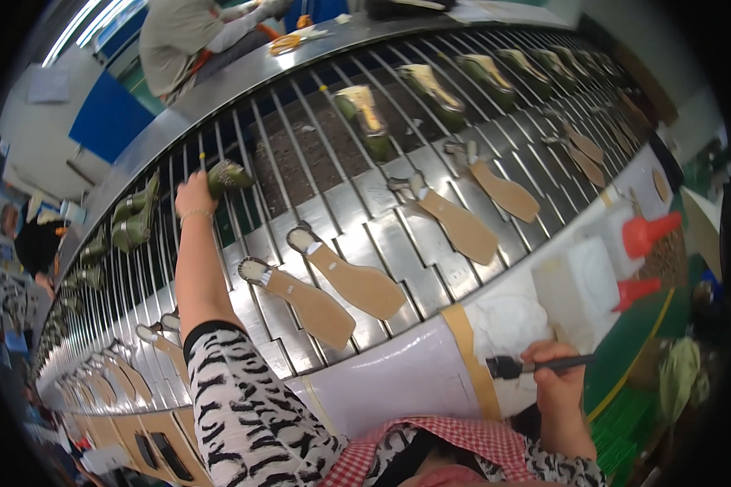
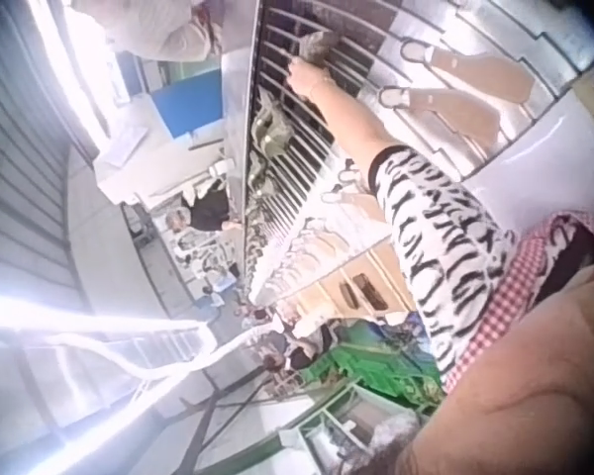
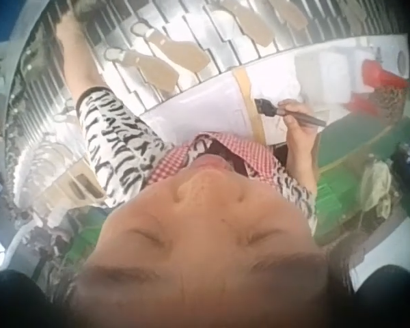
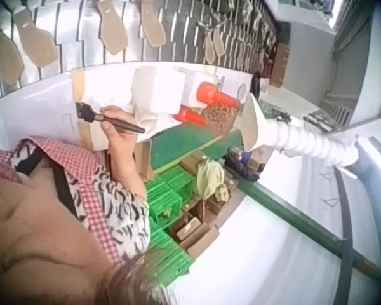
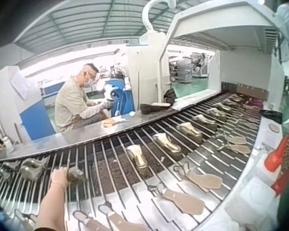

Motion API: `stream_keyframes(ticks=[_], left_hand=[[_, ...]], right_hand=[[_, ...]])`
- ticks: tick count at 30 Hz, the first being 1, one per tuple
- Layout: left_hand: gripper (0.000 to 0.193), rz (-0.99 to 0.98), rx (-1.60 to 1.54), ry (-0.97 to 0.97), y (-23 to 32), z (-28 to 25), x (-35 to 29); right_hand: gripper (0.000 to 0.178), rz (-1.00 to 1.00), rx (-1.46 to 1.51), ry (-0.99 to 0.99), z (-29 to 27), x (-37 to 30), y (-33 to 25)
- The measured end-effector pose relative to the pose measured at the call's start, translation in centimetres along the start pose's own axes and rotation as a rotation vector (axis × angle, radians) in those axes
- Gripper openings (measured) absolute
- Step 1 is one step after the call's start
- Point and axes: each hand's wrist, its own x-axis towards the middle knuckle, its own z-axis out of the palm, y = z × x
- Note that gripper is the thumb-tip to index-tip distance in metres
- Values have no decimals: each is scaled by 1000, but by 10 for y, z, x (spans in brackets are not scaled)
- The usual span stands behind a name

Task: Applying adhesive/glue to the bottom and edge surfaces of shoe components on a factory assembly line.

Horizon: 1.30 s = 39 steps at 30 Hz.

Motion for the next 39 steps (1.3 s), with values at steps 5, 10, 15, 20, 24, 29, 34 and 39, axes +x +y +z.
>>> stream_keyframes(ticks=[5, 10, 15, 20, 24, 29, 34, 39], left_hand=[[52, -44, -795, 193, -59, -24, -59], [42, -139, -2286, -21, -75, -102, -155], [59, -121, -2779, -286, -44, -124, -247], [61, -56, -2526, -412, 0, -142, -332], [64, 0, -2349, -404, 28, -157, -369], [65, 44, -2107, -352, 61, -175, -400], [69, 45, -1927, -279, 101, -181, -415], [67, 164, -1739, -243, 131, -161, -434]], right_hand=[[26, -113, -81, 104, -37, -23, -27], [19, -202, -561, 309, -91, -35, -59], [18, -133, -897, 274, -121, -26, -61], [21, 6, -1056, 184, -125, -14, -51], [18, -43, -1047, 61, -140, -12, -36], [18, -46, -1036, 71, -136, -17, -42], [18, -89, -951, 71, -150, -20, -33], [19, 53, -75, 238, -177, -29, -13]])
